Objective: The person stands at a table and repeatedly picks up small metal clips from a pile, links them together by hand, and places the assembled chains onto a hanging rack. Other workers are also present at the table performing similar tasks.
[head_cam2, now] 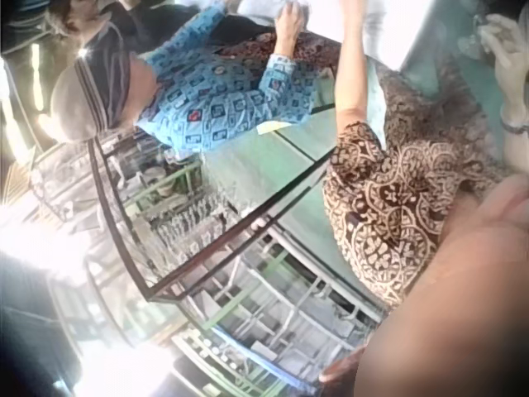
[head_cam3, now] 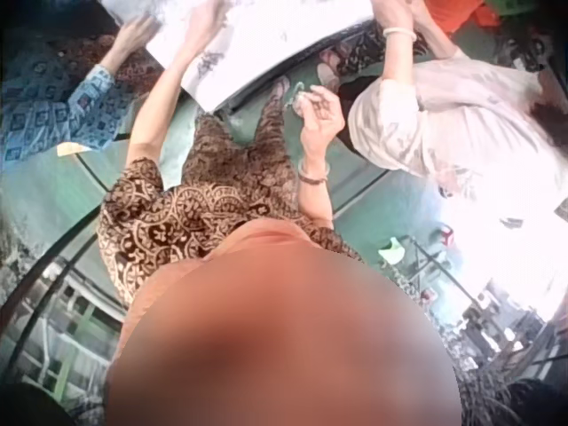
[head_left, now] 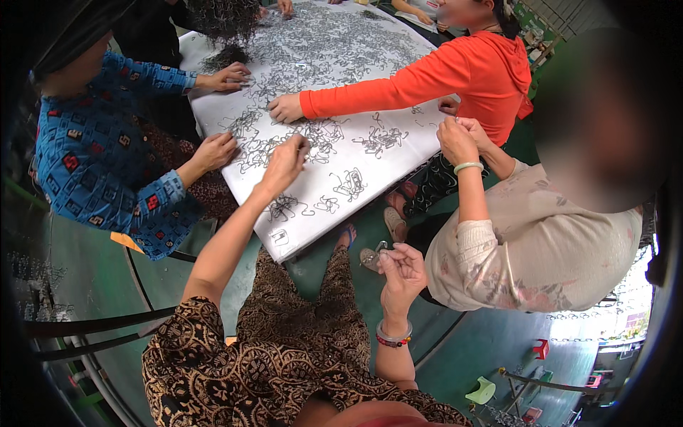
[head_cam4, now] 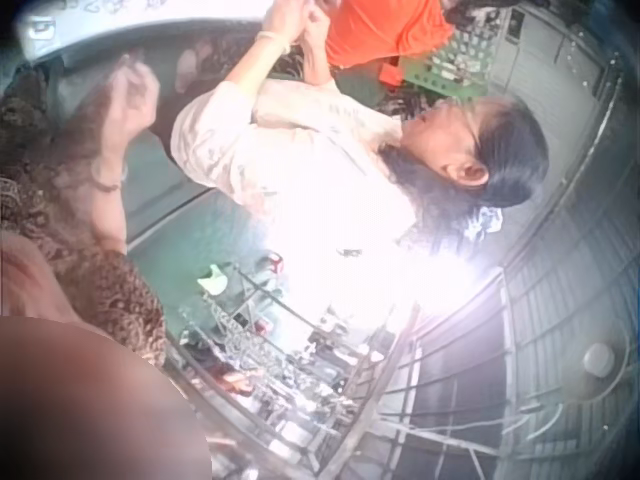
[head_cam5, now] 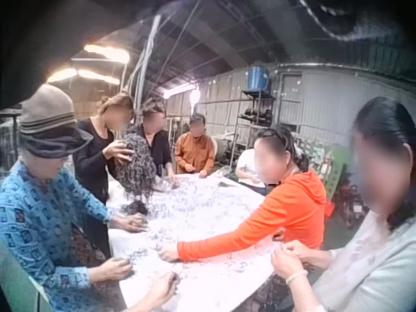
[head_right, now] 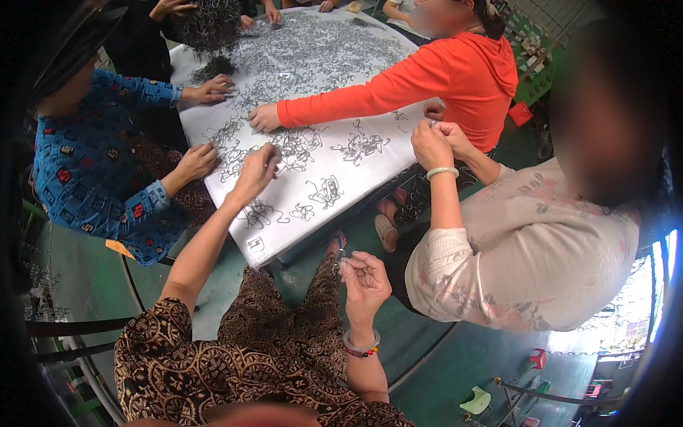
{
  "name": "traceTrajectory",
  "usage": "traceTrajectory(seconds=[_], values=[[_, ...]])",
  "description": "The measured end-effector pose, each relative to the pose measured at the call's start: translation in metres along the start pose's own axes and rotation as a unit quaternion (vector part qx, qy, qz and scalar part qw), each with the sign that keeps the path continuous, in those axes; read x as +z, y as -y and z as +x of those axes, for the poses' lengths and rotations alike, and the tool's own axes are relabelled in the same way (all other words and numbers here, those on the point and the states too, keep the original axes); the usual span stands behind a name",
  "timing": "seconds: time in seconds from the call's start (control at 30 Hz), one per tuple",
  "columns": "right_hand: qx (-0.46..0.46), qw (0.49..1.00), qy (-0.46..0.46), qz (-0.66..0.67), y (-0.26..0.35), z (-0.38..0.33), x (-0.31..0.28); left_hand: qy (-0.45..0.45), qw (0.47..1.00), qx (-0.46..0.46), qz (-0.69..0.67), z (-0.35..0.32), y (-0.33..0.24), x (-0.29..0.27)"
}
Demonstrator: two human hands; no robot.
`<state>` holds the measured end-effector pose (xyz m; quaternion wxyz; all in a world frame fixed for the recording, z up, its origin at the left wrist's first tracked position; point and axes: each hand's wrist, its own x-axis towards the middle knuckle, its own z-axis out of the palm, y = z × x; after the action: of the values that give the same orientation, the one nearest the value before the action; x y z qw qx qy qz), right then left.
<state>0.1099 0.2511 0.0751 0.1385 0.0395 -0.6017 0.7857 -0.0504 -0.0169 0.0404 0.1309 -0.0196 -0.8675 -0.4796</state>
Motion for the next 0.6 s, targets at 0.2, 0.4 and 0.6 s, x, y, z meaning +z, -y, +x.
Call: traceTrajectory(seconds=[0.2, 0.4, 0.6], values=[[-0.035, 0.998, -0.045, -0.039, -0.013, -0.007, 0.002, 0.17, 0.902, -0.004, -0.396, -0.092, -0.099, 0.014], [-0.022, 0.998, -0.057, 0.025, -0.021, -0.016, 0.014, 0.195, 0.903, 0.012, -0.383, -0.128, -0.121, 0.03], [-0.056, 0.995, -0.066, -0.053, -0.019, -0.021, 0.021, 0.108, 0.967, 0.08, -0.218, -0.132, -0.132, 0.035]])
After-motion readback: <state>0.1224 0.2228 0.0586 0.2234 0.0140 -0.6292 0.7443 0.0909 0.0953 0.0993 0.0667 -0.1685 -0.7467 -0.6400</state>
